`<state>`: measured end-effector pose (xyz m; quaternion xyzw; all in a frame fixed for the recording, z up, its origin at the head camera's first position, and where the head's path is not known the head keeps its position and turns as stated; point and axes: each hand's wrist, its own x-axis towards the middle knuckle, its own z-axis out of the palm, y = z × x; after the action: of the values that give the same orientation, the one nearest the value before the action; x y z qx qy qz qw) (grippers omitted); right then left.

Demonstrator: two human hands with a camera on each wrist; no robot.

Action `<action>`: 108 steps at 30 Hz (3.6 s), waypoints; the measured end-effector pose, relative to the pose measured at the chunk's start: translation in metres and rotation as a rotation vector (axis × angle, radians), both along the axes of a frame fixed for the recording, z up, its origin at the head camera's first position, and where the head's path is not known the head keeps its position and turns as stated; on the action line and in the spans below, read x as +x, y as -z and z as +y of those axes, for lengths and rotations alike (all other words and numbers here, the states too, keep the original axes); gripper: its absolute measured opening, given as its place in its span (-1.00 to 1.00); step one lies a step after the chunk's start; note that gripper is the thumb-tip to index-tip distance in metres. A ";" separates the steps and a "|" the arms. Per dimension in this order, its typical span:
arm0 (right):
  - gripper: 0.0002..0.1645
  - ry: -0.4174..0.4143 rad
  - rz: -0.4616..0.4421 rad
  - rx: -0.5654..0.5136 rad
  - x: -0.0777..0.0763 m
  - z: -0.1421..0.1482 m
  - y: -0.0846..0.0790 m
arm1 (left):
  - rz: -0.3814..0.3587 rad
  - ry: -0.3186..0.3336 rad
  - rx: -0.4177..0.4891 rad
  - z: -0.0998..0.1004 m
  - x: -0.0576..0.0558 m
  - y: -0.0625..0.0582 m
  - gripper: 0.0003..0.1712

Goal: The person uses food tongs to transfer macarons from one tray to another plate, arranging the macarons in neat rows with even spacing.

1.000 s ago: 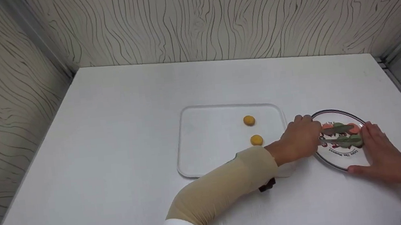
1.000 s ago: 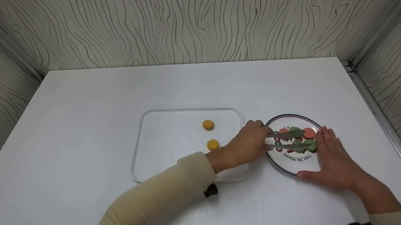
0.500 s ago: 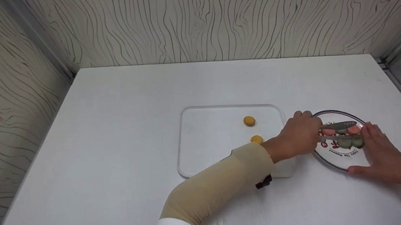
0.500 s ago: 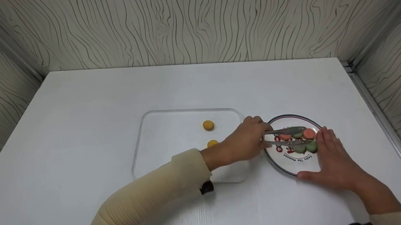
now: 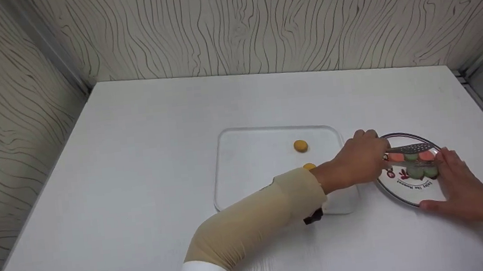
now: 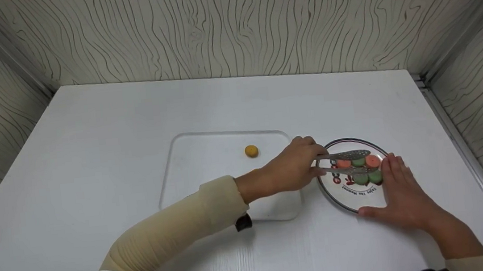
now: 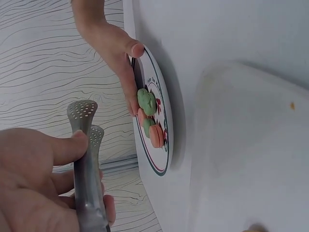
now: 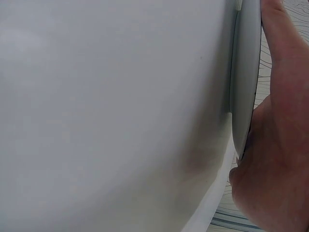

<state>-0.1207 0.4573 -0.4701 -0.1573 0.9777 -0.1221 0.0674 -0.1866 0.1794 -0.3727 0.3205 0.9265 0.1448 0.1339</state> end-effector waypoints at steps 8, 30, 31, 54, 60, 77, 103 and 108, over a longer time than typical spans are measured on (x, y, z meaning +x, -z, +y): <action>0.56 0.018 -0.034 0.001 0.001 -0.002 -0.003 | -0.025 -0.017 -0.008 -0.007 -0.005 -0.005 -0.52; 0.56 0.026 -0.026 -0.039 0.002 -0.001 -0.004 | -0.016 0.004 0.097 -0.047 -0.015 -0.011 -0.58; 0.56 0.025 -0.023 -0.031 0.002 -0.001 -0.003 | -0.015 0.003 0.100 -0.049 -0.015 -0.011 -0.58; 0.56 0.070 -0.075 -0.043 0.004 -0.004 -0.005 | -0.021 -0.006 0.200 -0.100 -0.026 -0.002 -0.59; 0.58 0.073 -0.076 -0.054 0.004 -0.003 -0.004 | -0.042 -0.028 0.225 -0.114 -0.029 0.002 -0.58; 0.59 0.072 -0.057 -0.028 0.003 -0.005 -0.004 | -0.086 -0.089 0.284 -0.145 -0.037 0.007 -0.56; 0.56 0.050 -0.038 -0.015 0.004 -0.004 -0.003 | -0.135 -0.178 0.283 -0.192 -0.045 0.021 -0.57; 0.55 0.052 -0.037 -0.020 0.004 -0.004 -0.003 | -0.132 -0.192 0.282 -0.199 -0.046 0.024 -0.55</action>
<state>-0.1162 0.4531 -0.4668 -0.1302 0.9787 -0.1366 0.0805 -0.2327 -0.0201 -0.3966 0.2362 0.9124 0.3062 0.1339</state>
